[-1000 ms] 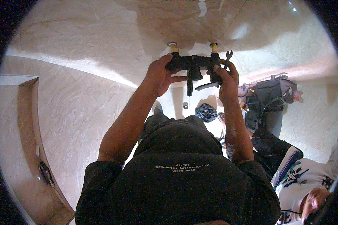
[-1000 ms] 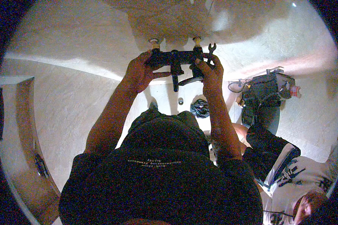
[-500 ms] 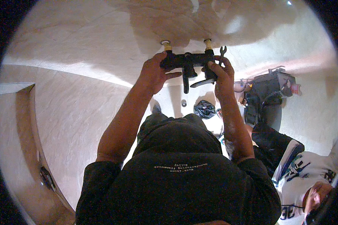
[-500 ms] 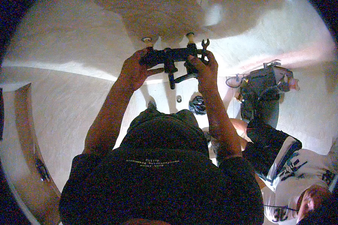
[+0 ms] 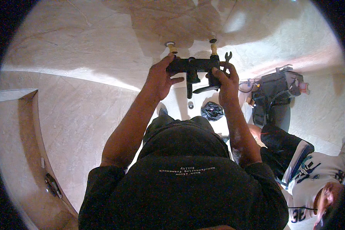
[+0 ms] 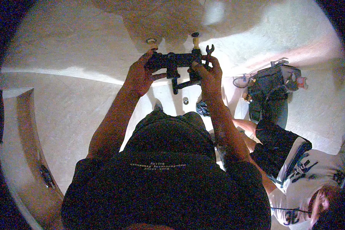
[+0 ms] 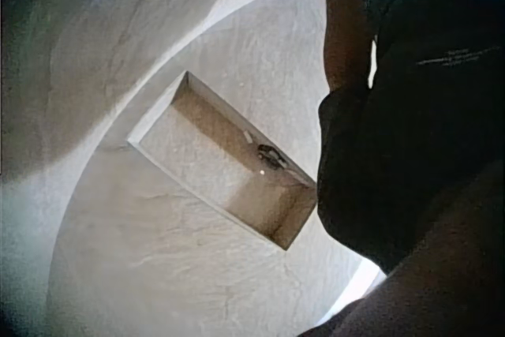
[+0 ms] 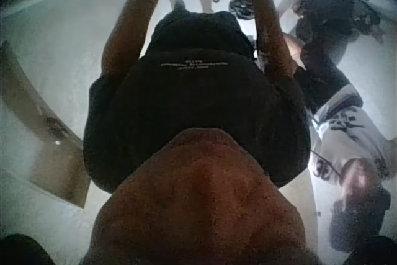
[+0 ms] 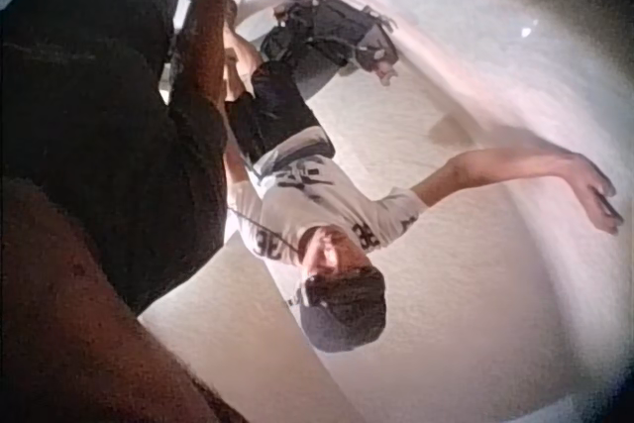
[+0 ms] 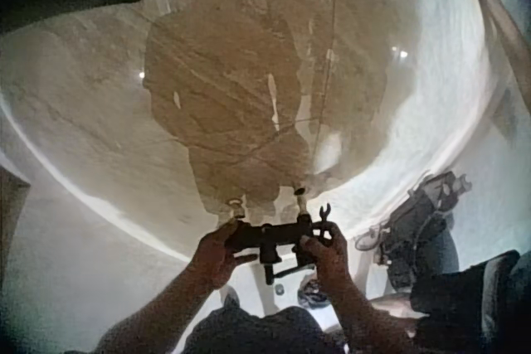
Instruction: The person installs a shower fixture onto a wall. They apply sealant tape to a pipe stub, tighten a fitting using a wrench, and then position the black shower mixer unit over the stubs.
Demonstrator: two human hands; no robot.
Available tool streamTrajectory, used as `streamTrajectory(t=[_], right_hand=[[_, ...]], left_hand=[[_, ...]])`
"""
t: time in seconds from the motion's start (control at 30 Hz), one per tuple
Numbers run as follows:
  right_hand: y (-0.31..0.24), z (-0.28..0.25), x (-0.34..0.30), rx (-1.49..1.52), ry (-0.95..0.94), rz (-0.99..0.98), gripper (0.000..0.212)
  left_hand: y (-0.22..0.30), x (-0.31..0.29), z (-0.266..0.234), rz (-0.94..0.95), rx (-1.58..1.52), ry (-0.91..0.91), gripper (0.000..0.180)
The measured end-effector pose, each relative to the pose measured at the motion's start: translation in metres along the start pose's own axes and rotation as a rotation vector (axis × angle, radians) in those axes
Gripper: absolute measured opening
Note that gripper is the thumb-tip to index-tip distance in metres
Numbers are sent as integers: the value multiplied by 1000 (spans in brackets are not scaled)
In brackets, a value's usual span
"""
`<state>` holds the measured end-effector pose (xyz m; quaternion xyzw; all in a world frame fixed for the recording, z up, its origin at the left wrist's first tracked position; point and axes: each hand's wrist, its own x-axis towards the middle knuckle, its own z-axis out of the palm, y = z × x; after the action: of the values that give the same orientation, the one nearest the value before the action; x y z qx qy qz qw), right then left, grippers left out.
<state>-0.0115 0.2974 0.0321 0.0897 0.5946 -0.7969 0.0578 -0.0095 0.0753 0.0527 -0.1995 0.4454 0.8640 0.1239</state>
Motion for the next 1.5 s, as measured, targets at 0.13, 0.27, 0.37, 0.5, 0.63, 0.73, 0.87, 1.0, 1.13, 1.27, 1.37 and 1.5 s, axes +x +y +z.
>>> streamTrajectory(t=[0.13,0.27,0.37,0.5,0.63,0.73,0.87,1.0,1.13,1.27,1.37,1.5], right_hand=[[13,11,-26,21,5,17,38],[21,2,-42,-160,-46,55,27],[24,-12,-42,-385,-24,111,28],[26,-5,-23,-385,-54,22,24],[48,42,-4,-141,-274,229,21],[71,78,3,202,-195,283,21],[70,88,-4,-13,-56,67,22],[54,52,15,-417,-7,-238,23],[-4,27,38,-1039,28,-604,17],[-64,50,60,-1486,-99,-795,12],[-71,48,63,-1582,-241,-924,11],[-70,54,76,-1699,-356,-1001,15]], left_hand=[[-31,1,-12,43,-114,65,34],[-56,-10,-38,224,43,136,35],[-56,-10,-65,-26,-156,310,41],[-58,-21,-127,-17,-29,317,34],[-54,-32,-180,-134,-116,363,26],[-48,-47,-187,-78,-15,446,26],[-45,-57,-221,-137,-69,489,30],[-41,-54,-232,-161,32,507,48],[-38,-43,-232,-174,-12,451,46],[-35,-34,-220,-129,-95,444,43],[-42,-57,-198,-166,-120,438,29],[-44,-68,-197,-114,-196,444,33]])
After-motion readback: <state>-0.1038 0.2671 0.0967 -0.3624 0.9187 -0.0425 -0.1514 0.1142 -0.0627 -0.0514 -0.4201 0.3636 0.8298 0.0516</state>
